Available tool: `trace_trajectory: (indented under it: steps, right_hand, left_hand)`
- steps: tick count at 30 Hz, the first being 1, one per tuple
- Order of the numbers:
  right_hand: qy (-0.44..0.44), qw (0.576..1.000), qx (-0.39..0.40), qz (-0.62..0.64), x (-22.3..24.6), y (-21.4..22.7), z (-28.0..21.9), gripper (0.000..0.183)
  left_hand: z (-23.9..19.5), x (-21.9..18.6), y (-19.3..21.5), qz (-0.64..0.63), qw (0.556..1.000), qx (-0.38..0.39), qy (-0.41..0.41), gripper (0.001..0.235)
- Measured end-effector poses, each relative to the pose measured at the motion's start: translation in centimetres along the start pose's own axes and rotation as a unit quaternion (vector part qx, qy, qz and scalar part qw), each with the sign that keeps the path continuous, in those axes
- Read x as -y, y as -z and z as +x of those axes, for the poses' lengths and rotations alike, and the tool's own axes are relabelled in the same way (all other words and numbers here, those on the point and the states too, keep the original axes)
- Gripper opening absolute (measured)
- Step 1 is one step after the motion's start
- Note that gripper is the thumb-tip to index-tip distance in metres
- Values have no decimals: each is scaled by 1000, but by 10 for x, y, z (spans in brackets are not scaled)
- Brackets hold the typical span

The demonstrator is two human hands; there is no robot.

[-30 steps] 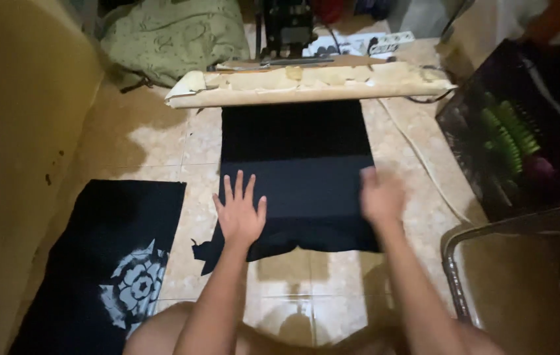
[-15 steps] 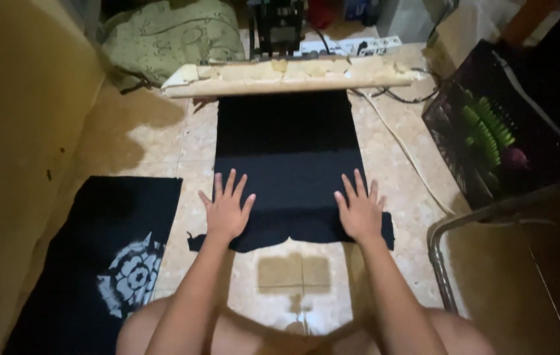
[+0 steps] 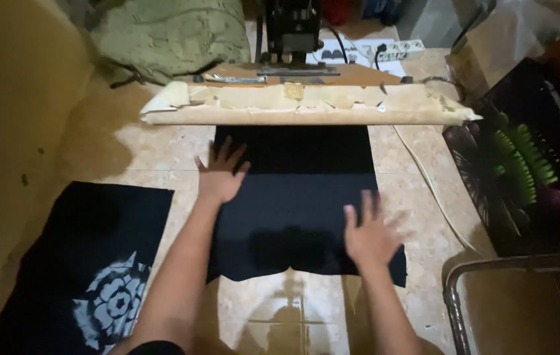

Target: Smoothing and positioning black fabric pieces on a heat press machine for printing.

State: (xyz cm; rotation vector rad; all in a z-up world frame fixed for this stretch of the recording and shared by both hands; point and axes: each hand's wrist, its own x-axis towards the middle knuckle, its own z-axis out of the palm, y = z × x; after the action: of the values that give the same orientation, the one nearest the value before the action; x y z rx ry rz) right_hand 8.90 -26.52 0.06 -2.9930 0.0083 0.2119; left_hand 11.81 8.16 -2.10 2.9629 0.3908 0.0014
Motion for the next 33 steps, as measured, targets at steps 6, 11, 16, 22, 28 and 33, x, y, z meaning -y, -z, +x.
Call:
trace_trajectory:
  steps: [6, 11, 16, 22, 28, 33]
  right_hand:
    - [162, 964, -197, 74, 42, 9, 1, 64]
    - [469, 873, -116, 66, 118, -39, -67, 72]
    - [611, 782, -74, 100, 127, -46, -100, 63]
    - [334, 924, -185, 13, 43, -43, -36, 58]
    - [-72, 994, -16, 80, -73, -40, 12, 76]
    - [-63, 978, -67, 187, -10, 14, -35, 72]
  left_hand:
    - [-2, 7, -1, -16, 1000, 7, 9, 65]
    - [-29, 19, 7, -131, 988, -82, -10, 58]
    - [-75, 8, 28, -132, 988, -49, -66, 62]
    - [-110, 3, 17, -108, 993, 14, -39, 59]
    - [-112, -1, 17, -87, 996, 22, 0, 59]
    - [-121, -3, 11, -91, 995, -36, 34, 58]
